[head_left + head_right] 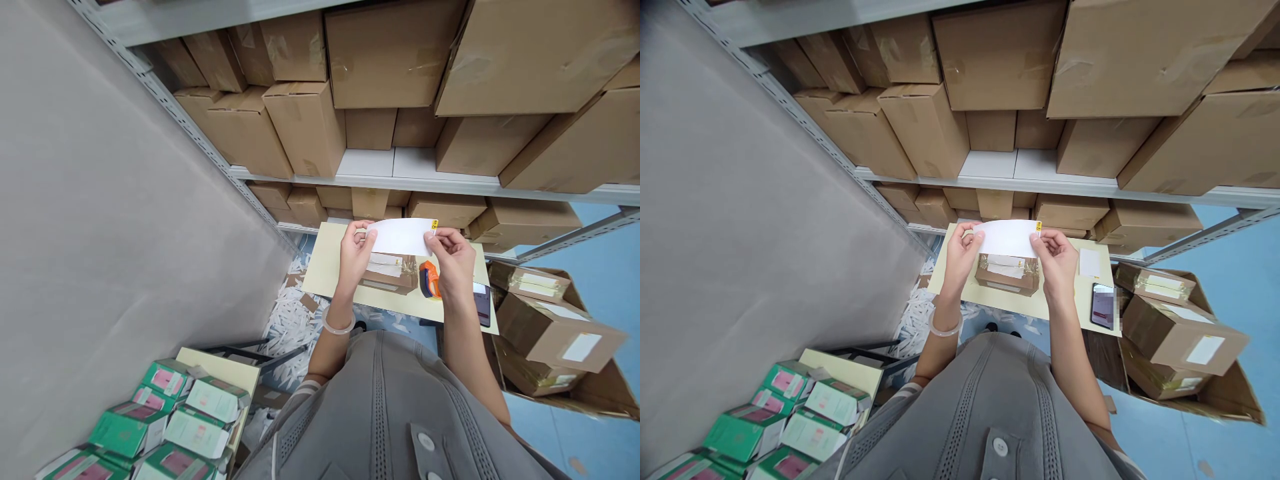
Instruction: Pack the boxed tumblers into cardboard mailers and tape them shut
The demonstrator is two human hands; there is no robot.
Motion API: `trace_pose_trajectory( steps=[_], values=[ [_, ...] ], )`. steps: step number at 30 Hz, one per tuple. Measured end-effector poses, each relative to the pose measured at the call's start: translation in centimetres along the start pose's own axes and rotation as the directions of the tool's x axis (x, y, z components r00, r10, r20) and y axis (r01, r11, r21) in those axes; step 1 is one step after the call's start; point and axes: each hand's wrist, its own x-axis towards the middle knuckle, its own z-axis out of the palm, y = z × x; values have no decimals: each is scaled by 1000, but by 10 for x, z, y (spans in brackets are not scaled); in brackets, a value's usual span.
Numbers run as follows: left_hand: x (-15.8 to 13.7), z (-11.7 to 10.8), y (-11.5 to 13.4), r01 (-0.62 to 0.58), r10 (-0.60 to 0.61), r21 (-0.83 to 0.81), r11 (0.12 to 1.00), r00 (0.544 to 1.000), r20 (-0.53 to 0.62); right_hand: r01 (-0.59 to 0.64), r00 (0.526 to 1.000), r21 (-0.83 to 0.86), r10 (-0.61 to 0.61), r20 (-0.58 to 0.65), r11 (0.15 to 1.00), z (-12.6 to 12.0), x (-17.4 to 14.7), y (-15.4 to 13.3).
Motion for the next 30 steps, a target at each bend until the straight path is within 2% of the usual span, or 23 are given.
trace_pose_trajectory(
  steps=[30],
  values=[
    [-2, 1, -2, 24, -24, 16, 1000, 1000, 1, 4, 1000, -32, -3, 11, 999, -5, -1, 2]
  ],
)
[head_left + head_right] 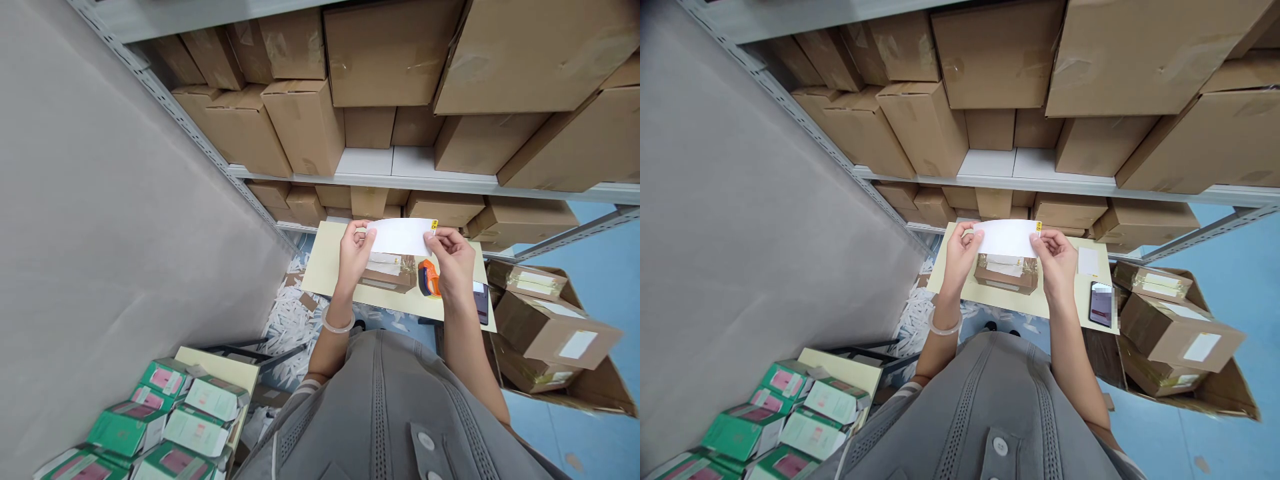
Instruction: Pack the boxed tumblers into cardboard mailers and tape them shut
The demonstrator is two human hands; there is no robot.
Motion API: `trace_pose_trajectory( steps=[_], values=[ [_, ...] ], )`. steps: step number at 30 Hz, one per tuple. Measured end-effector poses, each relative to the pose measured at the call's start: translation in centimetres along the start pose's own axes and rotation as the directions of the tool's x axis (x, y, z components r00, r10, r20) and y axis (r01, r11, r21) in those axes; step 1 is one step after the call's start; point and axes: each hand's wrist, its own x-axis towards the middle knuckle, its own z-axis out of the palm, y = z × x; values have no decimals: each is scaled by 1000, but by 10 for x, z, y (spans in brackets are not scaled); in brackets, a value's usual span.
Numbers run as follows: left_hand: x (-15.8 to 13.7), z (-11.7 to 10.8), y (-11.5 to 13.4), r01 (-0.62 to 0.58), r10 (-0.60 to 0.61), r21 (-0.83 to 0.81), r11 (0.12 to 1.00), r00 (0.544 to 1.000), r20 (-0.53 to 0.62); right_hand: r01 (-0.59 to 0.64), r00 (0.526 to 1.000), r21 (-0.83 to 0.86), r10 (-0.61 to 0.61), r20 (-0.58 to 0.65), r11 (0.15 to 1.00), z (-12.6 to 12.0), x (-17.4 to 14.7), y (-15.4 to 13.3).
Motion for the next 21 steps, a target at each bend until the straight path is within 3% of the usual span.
trace_pose_trajectory(
  steps=[11, 21],
  values=[
    [4, -3, -16, 12, -12, 13, 1000, 1000, 9, -36, 999, -19, 36, -3, 999, -1, -1, 17],
    [22, -7, -81, 82, -83, 72, 994, 997, 8, -129, 991, -136, 124, -40, 982, -9, 5, 74]
  ],
)
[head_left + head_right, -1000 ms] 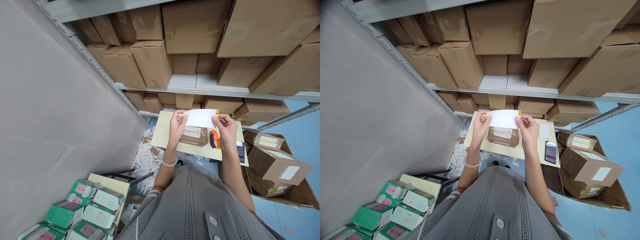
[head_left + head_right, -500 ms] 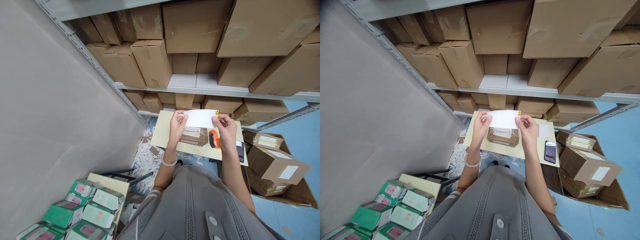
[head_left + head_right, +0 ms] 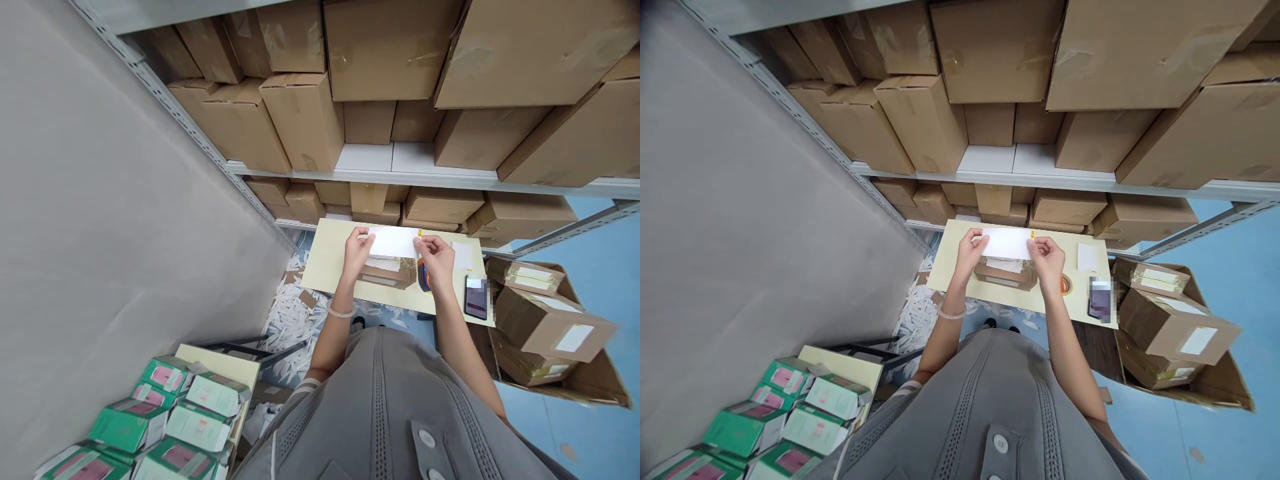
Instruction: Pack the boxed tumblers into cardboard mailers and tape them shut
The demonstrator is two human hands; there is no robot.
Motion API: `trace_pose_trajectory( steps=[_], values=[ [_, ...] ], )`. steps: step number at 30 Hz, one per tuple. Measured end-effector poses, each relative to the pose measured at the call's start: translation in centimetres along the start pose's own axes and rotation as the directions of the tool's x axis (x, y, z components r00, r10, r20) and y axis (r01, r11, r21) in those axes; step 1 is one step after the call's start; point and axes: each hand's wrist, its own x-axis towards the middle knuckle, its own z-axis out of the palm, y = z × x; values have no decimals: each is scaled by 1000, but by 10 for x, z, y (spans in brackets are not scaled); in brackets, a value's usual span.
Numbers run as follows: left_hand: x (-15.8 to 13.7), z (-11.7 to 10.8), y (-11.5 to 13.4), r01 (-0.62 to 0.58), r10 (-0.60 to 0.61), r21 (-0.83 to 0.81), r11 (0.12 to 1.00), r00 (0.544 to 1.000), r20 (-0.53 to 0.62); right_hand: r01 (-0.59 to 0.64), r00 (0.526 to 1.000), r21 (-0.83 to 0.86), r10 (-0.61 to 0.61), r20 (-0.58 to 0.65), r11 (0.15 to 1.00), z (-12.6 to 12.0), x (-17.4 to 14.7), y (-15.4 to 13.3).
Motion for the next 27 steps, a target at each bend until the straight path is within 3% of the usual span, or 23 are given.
trace_pose_trajectory(
  steps=[5, 9, 13, 20, 24, 27],
  values=[
    [17, 1, -49, 27, -24, 60, 998, 998, -53, -80, 997, -293, 77, -21, 953, 3, 8, 46],
    [26, 1, -87, 88, -72, 189, 978, 994, -87, -145, 982, -586, 187, 12, 797, 7, 12, 75],
    [29, 1, -113, 173, -137, 333, 927, 982, -128, -113, 973, -743, 225, 52, 660, 13, 14, 92],
    [32, 2, -124, 217, -179, 554, 804, 976, -122, -74, 967, -858, 248, 63, 509, 19, 22, 105],
    [37, 6, -122, 229, -216, 734, 640, 970, -115, -44, 971, -894, 229, 66, 446, 23, 23, 111],
    [38, 10, -123, 218, -225, 786, 579, 969, -103, -34, 973, -901, 219, 68, 433, 26, 21, 114]
  ],
)
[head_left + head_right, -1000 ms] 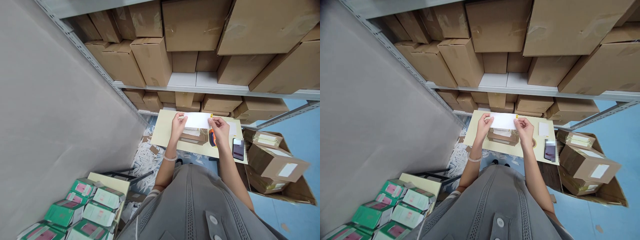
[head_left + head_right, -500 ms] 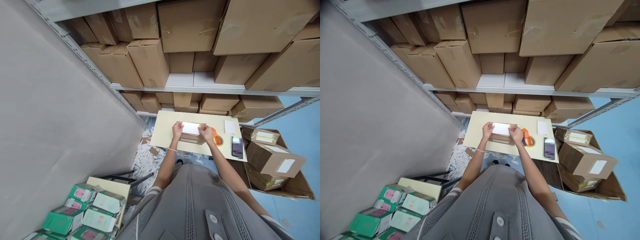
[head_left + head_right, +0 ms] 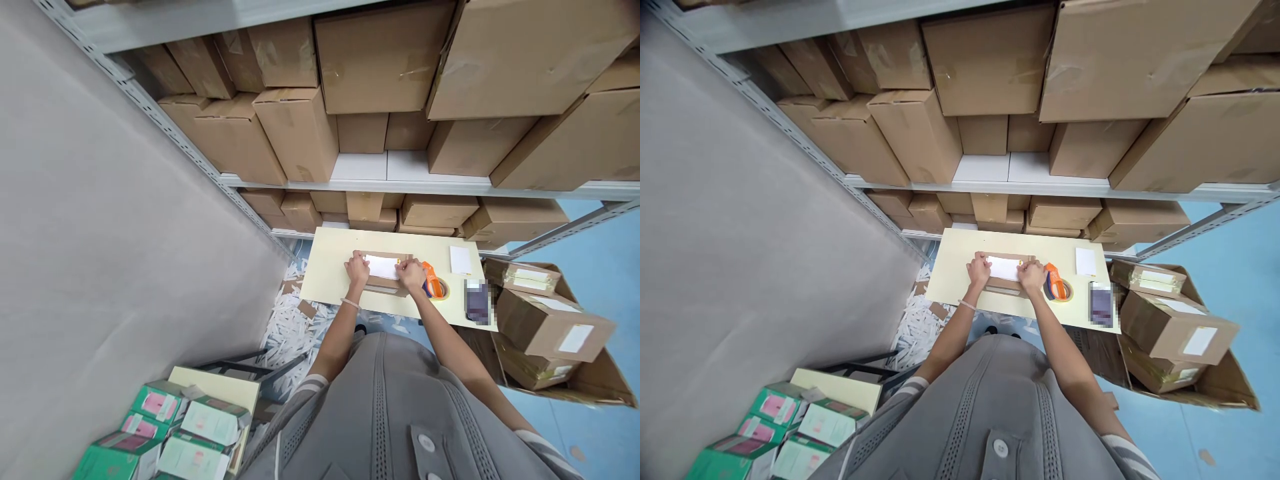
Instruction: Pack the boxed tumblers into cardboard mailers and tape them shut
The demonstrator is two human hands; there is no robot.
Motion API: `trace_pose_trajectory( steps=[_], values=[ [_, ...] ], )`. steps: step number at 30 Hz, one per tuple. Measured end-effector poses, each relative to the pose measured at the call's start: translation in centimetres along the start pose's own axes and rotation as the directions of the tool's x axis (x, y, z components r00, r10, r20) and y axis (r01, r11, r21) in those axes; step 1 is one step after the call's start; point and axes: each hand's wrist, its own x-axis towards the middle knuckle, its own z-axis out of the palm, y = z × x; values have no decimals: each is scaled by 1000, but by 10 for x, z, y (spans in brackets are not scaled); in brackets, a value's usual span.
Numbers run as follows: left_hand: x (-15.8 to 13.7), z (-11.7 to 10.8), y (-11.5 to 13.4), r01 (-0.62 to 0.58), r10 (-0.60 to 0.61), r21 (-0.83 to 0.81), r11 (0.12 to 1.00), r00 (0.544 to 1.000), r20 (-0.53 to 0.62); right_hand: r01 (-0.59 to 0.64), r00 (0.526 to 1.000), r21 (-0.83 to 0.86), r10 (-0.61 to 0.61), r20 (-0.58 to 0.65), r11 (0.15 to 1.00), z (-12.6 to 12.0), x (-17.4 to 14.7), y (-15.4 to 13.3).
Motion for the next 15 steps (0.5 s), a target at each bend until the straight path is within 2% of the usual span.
trace_pose_trajectory(
  steps=[8, 15],
  values=[
    [3, 6, -4, -38, 37, 51, 998, 999, 34, 23, 1000, -15, -23, 21, 1000, 7, 2, 5],
    [7, 16, -8, -83, 83, 134, 988, 997, -1, 81, 996, -86, -83, -13, 993, 18, 4, 10]
  ],
)
